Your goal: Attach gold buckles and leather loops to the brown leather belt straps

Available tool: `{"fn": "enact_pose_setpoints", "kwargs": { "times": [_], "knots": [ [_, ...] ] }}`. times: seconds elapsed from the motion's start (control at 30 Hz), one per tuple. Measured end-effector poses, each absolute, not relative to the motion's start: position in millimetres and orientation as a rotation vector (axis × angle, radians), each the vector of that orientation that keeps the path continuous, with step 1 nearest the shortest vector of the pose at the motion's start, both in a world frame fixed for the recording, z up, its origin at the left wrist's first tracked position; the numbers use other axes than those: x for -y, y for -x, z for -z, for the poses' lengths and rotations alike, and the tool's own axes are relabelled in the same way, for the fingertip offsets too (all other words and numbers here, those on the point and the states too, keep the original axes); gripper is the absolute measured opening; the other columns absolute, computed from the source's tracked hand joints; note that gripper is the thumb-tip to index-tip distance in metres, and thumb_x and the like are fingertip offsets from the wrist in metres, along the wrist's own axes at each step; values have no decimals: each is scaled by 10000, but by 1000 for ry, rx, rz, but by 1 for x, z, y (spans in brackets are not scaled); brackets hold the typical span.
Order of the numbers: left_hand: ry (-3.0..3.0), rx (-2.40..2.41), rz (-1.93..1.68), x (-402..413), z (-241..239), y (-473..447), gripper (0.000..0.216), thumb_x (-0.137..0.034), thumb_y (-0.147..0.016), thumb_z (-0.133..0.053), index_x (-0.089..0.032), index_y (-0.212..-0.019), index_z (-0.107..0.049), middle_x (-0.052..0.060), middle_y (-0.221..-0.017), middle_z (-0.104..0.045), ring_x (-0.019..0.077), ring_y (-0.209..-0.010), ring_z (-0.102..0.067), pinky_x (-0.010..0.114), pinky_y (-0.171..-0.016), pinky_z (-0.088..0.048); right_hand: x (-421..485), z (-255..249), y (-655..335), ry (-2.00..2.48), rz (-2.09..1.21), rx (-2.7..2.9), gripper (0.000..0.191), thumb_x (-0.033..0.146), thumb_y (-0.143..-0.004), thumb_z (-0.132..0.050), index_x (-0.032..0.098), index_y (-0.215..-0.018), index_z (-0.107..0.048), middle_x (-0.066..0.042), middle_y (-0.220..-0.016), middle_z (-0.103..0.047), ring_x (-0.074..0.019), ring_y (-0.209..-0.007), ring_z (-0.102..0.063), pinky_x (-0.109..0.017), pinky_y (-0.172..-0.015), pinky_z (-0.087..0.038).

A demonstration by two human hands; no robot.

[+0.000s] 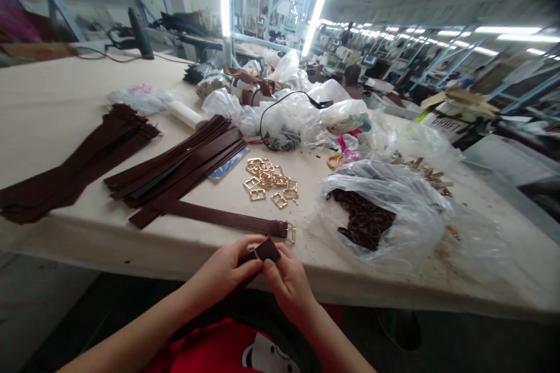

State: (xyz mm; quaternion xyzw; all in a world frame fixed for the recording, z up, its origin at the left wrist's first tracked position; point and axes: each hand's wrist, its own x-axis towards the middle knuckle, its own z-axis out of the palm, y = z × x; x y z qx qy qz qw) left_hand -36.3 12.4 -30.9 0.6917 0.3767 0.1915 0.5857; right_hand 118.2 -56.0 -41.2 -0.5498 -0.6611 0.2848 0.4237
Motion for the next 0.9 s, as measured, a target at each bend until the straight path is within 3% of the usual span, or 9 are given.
{"fn": "enact_pose_setpoints", "kwargs": {
  "times": [0.1,0.2,0.33,0.57,0.77,0.9],
  "knots": [
    [-1665,-852,-373,-21,31,37,241,-367,-772,-534,-176,-908,-592,19,-877,-646,195,-837,-568,265,-761,-411,39,48,-162,1597,-535,1680,250,290,-865,-391,207,-866,-626,-43,-844,-613,-177,-833,-554,-287,-757,-416],
    [-1650,-908,-346,-27,33,38,289,-418,-775,-520,-171,-914,-574,13,-837,-644,196,-797,-574,263,-722,-416,12,55,-227,2013,-238,1546,239,274,-844,-409,166,-942,-598,-66,-903,-614,-172,-815,-567,-268,-743,-421],
    [-1632,-867,-304,-24,38,36,312,-434,-770,-517,-161,-911,-574,22,-836,-646,202,-797,-578,260,-706,-416,-30,63,-290,2207,-87,1468,253,174,-802,-418,146,-960,-614,-111,-980,-601,-193,-883,-565,-273,-770,-395],
    [-1653,-896,-272,-23,39,39,296,-424,-780,-502,-159,-892,-570,18,-803,-652,200,-768,-581,252,-672,-409,-51,82,-302,2377,-37,1410,143,246,-753,-535,153,-776,-642,-86,-814,-606,-181,-722,-574,-261,-631,-374],
    [-1665,-924,-302,-27,29,31,295,-415,-776,-510,-166,-920,-575,12,-823,-655,192,-775,-580,245,-684,-401,-13,79,-303,2256,-113,1400,299,395,-808,-441,163,-744,-619,-80,-816,-585,-171,-679,-549,-269,-631,-367],
    [-1709,-903,-280,-27,25,22,288,-395,-774,-519,-170,-946,-572,11,-834,-656,189,-787,-579,241,-681,-395,2,74,-298,2167,-204,1335,364,481,-793,-418,178,-688,-590,-31,-598,-561,-164,-545,-506,-270,-539,-335]
  ]
}}
